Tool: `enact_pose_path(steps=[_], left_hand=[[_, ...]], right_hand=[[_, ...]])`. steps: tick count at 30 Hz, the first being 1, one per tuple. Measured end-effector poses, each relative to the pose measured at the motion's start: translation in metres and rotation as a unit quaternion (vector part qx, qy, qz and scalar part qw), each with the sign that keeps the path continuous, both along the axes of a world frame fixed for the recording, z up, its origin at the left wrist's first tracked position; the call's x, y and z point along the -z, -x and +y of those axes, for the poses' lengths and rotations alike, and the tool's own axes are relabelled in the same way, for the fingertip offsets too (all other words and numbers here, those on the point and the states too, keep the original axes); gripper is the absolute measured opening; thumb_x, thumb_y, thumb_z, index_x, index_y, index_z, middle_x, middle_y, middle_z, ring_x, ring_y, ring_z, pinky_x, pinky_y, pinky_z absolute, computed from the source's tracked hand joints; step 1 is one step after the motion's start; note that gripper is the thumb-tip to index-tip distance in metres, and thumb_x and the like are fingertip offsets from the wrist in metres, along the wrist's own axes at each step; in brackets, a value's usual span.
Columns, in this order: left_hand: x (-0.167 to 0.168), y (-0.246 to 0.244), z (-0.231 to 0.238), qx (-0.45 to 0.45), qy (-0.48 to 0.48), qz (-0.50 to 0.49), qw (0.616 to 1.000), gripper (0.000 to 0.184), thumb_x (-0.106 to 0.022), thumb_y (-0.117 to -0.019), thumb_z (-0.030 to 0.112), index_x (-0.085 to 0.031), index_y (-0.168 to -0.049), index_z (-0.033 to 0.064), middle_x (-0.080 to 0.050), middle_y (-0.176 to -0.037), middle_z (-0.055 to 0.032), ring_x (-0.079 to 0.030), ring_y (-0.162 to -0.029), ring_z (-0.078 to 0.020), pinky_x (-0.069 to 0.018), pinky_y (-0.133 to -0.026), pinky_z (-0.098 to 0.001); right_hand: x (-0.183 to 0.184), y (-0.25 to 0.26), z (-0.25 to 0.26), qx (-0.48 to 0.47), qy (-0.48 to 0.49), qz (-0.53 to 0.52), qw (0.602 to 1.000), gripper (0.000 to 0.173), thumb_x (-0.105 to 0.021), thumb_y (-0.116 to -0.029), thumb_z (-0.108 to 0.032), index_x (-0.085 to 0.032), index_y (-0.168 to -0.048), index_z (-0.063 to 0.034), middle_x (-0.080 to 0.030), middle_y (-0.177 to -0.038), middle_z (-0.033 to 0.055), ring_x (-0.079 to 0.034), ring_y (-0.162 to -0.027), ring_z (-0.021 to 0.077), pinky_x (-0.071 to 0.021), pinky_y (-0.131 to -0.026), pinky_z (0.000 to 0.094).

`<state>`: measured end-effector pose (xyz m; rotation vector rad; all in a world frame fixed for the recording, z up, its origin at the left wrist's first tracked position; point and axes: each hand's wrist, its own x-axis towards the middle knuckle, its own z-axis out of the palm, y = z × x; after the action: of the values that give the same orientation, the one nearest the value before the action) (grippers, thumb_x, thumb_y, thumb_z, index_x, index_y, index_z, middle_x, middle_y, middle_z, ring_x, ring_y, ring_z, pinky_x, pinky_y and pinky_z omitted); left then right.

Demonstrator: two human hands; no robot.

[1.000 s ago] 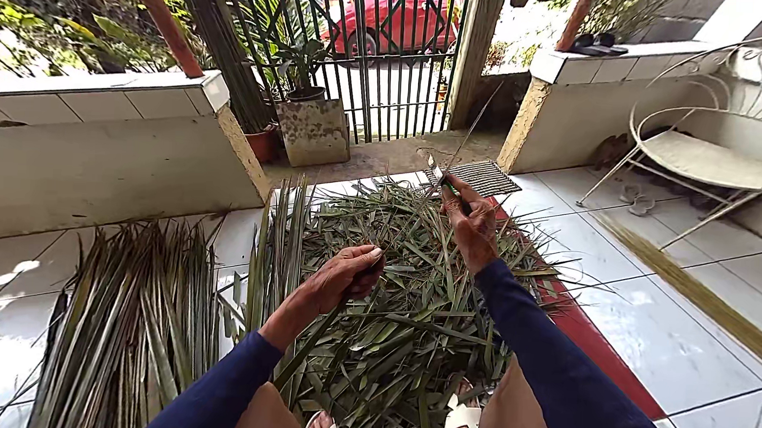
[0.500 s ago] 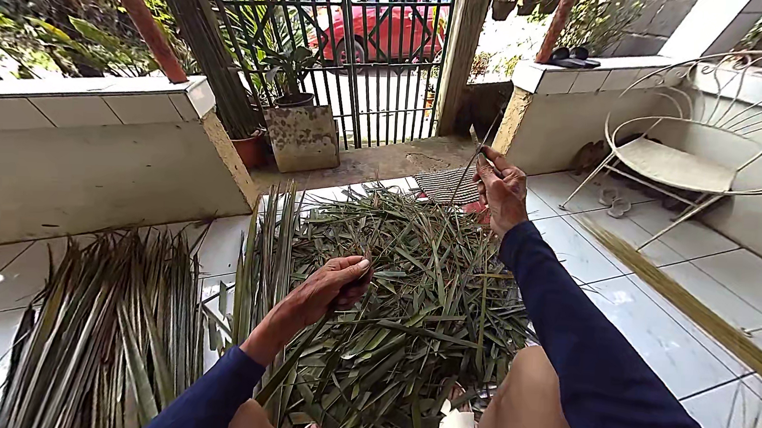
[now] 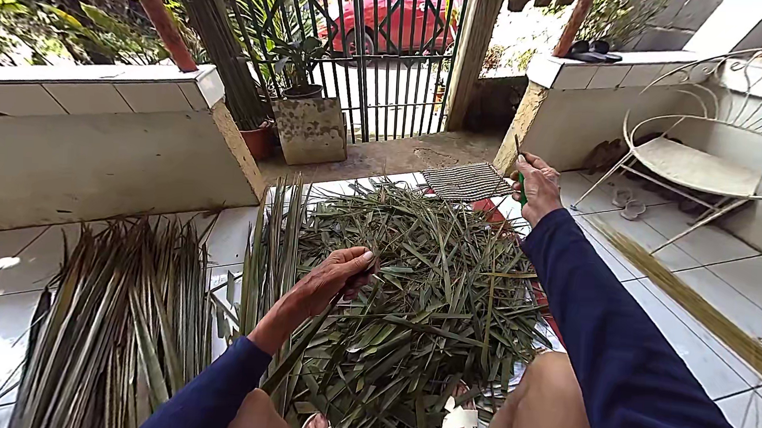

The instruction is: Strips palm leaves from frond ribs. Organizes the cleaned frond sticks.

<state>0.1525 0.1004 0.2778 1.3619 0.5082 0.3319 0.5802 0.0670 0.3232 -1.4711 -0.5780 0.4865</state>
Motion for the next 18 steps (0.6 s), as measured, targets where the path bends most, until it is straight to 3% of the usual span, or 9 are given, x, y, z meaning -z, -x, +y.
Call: enact_pose_path(steps=[7,10,12,14,16,18], left_hand=[[0.000,0.011,0.002,-0.001,-0.014,0.006,1.000,0.031,-0.040,-0.1118,0.029,-0.061,-0.101,0.0089,-0.050,-0.070,0.0009,-0.046,-0.053,-0.0076,-0.0436,-0.049,-0.0210],[0.001,0.013,0.006,-0.047,-0.040,0.008,0.998,0.032,-0.040,-0.1121,0.029,-0.062,-0.104,0.0069,-0.054,-0.073,-0.0019,-0.051,-0.055,-0.0095,-0.0477,-0.051,-0.0227],[0.003,0.009,0.008,-0.084,-0.071,0.015,0.994,0.033,-0.041,-0.1123,0.028,-0.063,-0.105,0.0041,-0.057,-0.074,-0.0045,-0.054,-0.055,-0.0114,-0.0501,-0.052,-0.0238],[0.009,0.002,0.011,-0.107,-0.099,0.017,0.989,0.032,-0.042,-0.1124,0.027,-0.062,-0.105,0.0024,-0.060,-0.074,-0.0074,-0.058,-0.057,-0.0138,-0.0524,-0.053,-0.0254],[0.015,-0.004,0.013,-0.122,-0.116,0.018,0.986,0.032,-0.043,-0.1123,0.026,-0.062,-0.106,0.0016,-0.063,-0.075,-0.0090,-0.062,-0.059,-0.0154,-0.0555,-0.055,-0.0270],[0.020,-0.011,0.015,-0.135,-0.130,0.026,0.982,0.032,-0.044,-0.1122,0.026,-0.063,-0.107,0.0010,-0.065,-0.075,-0.0100,-0.064,-0.060,-0.0167,-0.0575,-0.057,-0.0286]], right_hand=[[0.039,-0.035,-0.022,0.083,0.014,0.037,0.996,0.031,-0.056,-0.1061,-0.036,-0.063,-0.133,-0.0231,-0.057,-0.081,-0.0034,-0.047,-0.055,0.0065,-0.0370,-0.047,0.0219],[0.062,-0.028,-0.031,0.034,0.104,-0.023,0.994,0.035,-0.052,-0.1079,-0.035,-0.060,-0.138,-0.0183,-0.058,-0.085,0.0002,-0.046,-0.056,0.0071,-0.0380,-0.049,0.0240],[0.077,-0.007,-0.030,-0.061,0.172,-0.075,0.980,0.036,-0.052,-0.1086,-0.033,-0.061,-0.135,-0.0098,-0.060,-0.084,0.0038,-0.046,-0.057,0.0096,-0.0395,-0.050,0.0272],[0.078,0.026,-0.026,-0.140,0.194,-0.149,0.960,0.039,-0.055,-0.1071,-0.038,-0.066,-0.126,-0.0060,-0.063,-0.089,0.0091,-0.051,-0.065,0.0165,-0.0449,-0.059,0.0372],[0.066,0.071,-0.027,-0.168,0.147,-0.214,0.951,0.040,-0.062,-0.1027,-0.043,-0.068,-0.122,-0.0091,-0.066,-0.093,0.0124,-0.058,-0.073,0.0230,-0.0478,-0.066,0.0475],[0.053,0.114,-0.030,-0.182,0.087,-0.243,0.949,0.033,-0.066,-0.1004,-0.042,-0.071,-0.117,-0.0142,-0.069,-0.094,0.0087,-0.063,-0.076,0.0216,-0.0517,-0.067,0.0461]])
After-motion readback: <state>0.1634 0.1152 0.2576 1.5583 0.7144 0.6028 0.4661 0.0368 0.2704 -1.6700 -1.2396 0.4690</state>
